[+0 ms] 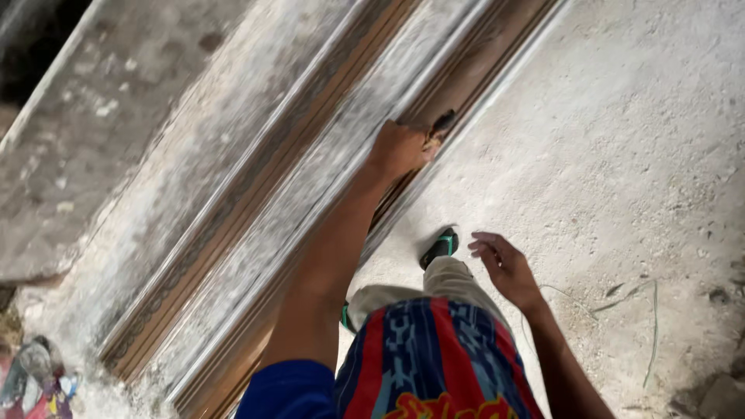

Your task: The person cleans two long decorative mouldings by hand, then uses a brush to scrub them. They mix a white powder with water in a bucket and later fill a pink cup with water from a tap.

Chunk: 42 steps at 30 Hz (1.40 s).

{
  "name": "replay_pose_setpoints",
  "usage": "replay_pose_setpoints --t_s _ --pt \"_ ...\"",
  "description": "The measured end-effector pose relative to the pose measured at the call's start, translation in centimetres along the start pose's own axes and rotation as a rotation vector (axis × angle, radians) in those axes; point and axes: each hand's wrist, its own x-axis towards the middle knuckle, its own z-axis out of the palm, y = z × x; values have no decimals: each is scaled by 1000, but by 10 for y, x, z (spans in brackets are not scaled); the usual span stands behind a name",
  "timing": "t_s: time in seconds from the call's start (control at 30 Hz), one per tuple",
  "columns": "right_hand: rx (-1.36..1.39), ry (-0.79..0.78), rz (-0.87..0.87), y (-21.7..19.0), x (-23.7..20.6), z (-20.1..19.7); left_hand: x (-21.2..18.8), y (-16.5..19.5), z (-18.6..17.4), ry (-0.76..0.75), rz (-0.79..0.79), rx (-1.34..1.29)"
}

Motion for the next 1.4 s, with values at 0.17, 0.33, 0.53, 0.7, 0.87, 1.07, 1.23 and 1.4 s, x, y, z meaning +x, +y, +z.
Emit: replay_pose_setpoints --t_s 0.17,0.33,0.53,0.7,0.87,1.07,1.23,1.4 --pt "-63 70 29 -24 63 -131 122 11 29 10 16 -40" --pt "64 115 11 -23 131 -233 246 20 55 -187 -120 -122" --pt "142 85 31 -4 257 -321 425 23 109 -3 -18 -140" --pt "110 48 30 -15 368 -404 584 26 158 -37 -27 -92" --pt "26 58 107 -39 459 -501 713 30 193 31 -15 -133" --pt "291 266 106 -38 583 -613 856 34 235 56 15 -39" --pt "329 236 84 -8 701 -709 985 34 278 48 32 -41" --pt "319 262 148 15 823 -812 1131 42 308 56 75 -77"
